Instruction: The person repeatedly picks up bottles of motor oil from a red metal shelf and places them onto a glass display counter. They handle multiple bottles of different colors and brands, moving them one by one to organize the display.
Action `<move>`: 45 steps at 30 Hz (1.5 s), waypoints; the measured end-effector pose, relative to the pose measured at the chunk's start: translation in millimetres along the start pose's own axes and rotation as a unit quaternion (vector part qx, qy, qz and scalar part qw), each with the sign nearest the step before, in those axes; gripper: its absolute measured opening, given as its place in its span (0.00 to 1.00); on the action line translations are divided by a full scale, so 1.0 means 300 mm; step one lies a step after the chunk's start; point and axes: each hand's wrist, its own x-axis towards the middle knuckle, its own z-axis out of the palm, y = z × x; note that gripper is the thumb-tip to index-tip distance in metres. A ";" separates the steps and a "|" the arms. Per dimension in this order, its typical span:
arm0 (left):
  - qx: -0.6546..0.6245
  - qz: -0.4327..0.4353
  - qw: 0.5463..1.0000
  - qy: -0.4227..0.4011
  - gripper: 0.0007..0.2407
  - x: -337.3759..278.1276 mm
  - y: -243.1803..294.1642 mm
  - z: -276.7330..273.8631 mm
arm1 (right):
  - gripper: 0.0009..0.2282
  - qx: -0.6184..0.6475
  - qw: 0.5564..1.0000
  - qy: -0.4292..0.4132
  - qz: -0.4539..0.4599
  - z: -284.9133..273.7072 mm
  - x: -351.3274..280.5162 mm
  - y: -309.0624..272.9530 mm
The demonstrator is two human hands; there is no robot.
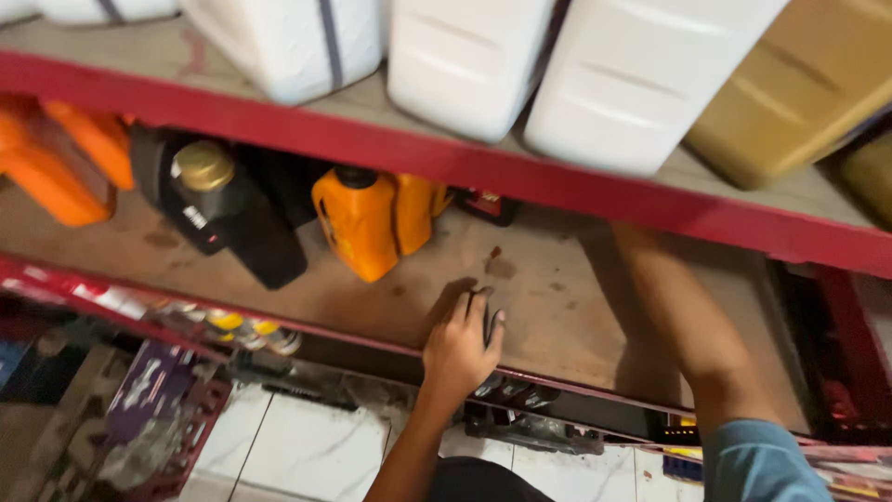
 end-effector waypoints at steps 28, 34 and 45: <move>-0.020 0.308 0.922 -0.233 0.23 0.028 -0.026 -0.127 | 0.18 0.548 0.832 0.085 -0.015 -0.369 -0.881 0.137; -0.336 0.194 0.840 -0.379 0.27 -0.070 -0.005 -0.111 | 0.26 0.681 0.717 0.134 0.071 -0.477 -1.332 0.166; -0.362 0.136 0.669 -0.635 0.25 -0.552 0.180 -0.017 | 0.22 0.547 0.708 0.327 0.303 -0.292 -2.223 0.196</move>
